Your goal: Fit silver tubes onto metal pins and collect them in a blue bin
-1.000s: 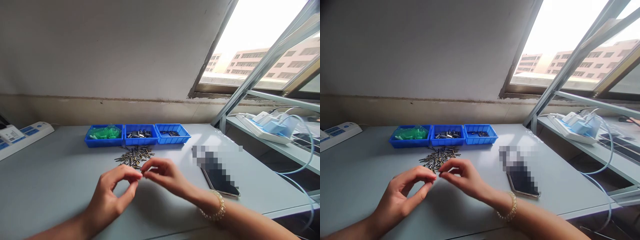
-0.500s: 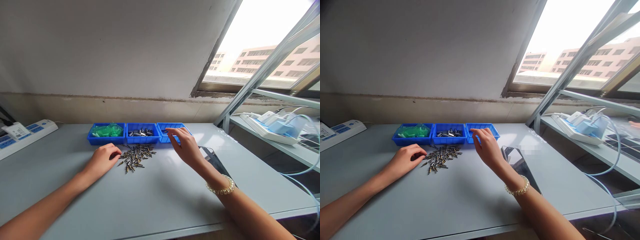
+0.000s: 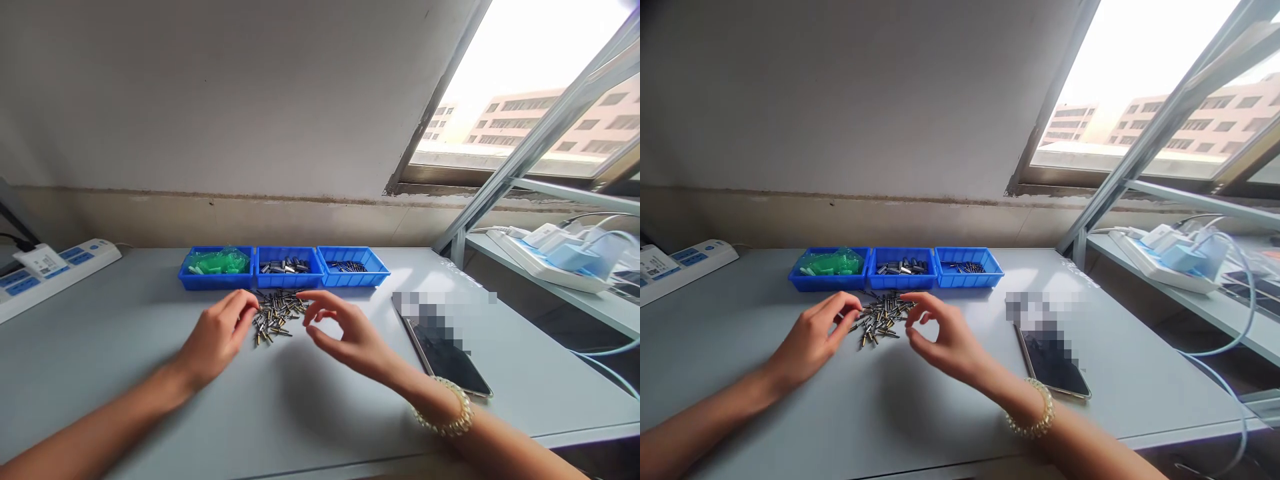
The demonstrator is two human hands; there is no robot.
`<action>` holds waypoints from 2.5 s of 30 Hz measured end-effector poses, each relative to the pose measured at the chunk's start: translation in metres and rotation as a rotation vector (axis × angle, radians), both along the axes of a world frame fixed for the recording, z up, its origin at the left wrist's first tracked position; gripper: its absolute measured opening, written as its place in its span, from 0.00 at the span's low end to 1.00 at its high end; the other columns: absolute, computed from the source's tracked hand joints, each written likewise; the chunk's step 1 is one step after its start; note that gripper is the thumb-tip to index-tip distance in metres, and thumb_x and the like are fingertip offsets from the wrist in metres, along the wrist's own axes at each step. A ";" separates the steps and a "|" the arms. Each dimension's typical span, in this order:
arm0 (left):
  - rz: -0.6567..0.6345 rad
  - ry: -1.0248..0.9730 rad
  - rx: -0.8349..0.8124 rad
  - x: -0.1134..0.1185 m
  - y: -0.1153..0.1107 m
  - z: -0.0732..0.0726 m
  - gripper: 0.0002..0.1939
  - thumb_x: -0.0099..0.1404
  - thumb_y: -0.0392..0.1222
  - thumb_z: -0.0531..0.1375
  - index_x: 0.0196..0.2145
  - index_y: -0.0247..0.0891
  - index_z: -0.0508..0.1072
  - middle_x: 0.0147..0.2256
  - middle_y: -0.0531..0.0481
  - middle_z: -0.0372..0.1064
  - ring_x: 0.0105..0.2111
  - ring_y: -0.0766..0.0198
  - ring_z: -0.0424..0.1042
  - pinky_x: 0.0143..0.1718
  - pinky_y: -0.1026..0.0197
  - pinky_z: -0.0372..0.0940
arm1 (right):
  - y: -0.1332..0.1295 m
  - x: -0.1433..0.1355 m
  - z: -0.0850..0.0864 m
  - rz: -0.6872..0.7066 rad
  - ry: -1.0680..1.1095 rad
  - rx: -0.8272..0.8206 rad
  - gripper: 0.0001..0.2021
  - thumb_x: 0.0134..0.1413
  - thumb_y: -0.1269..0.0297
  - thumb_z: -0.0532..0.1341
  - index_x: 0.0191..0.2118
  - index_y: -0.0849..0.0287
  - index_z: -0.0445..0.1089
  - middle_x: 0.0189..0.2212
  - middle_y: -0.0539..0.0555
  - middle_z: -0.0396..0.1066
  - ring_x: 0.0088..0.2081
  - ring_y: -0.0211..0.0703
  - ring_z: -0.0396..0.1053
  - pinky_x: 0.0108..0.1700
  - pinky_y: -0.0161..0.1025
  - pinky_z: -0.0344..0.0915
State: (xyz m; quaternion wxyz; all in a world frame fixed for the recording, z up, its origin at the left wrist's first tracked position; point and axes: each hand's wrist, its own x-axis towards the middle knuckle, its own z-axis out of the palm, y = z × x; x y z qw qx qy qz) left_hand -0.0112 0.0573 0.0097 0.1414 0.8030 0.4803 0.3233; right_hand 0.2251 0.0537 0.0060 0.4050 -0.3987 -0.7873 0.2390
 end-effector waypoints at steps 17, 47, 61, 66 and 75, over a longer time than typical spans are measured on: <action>-0.270 -0.590 -0.866 0.038 -0.048 0.009 0.04 0.56 0.40 0.60 0.27 0.39 0.68 0.27 0.54 0.66 0.30 0.63 0.67 0.33 0.62 0.63 | -0.034 -0.028 -0.009 0.224 0.164 0.200 0.04 0.58 0.66 0.63 0.34 0.56 0.76 0.24 0.50 0.67 0.26 0.38 0.65 0.28 0.36 0.65; -0.086 -0.706 -0.773 0.033 -0.045 -0.002 0.05 0.51 0.38 0.66 0.25 0.37 0.72 0.25 0.53 0.70 0.29 0.63 0.70 0.35 0.61 0.65 | -0.024 -0.020 -0.008 0.232 0.215 -0.135 0.12 0.55 0.56 0.67 0.26 0.56 0.73 0.21 0.50 0.70 0.24 0.37 0.66 0.26 0.33 0.66; -0.110 -0.701 -0.789 0.036 -0.048 -0.005 0.08 0.52 0.43 0.65 0.24 0.37 0.71 0.23 0.53 0.69 0.26 0.64 0.68 0.31 0.62 0.64 | -0.029 -0.023 -0.001 0.258 0.213 0.019 0.08 0.58 0.59 0.65 0.30 0.53 0.78 0.22 0.51 0.69 0.26 0.40 0.68 0.27 0.36 0.68; -0.143 -0.686 -0.827 0.038 -0.050 -0.004 0.09 0.50 0.43 0.66 0.25 0.36 0.71 0.24 0.54 0.68 0.25 0.65 0.68 0.30 0.63 0.64 | -0.028 -0.021 -0.004 0.291 0.207 -0.011 0.11 0.58 0.55 0.65 0.30 0.55 0.76 0.22 0.51 0.70 0.26 0.39 0.67 0.28 0.36 0.66; 0.018 -0.662 -0.530 0.030 -0.045 0.005 0.02 0.55 0.40 0.61 0.26 0.40 0.72 0.26 0.53 0.70 0.30 0.61 0.70 0.38 0.59 0.66 | -0.020 -0.019 -0.017 0.173 0.340 -0.623 0.09 0.51 0.58 0.68 0.31 0.59 0.74 0.29 0.52 0.74 0.30 0.39 0.71 0.31 0.35 0.70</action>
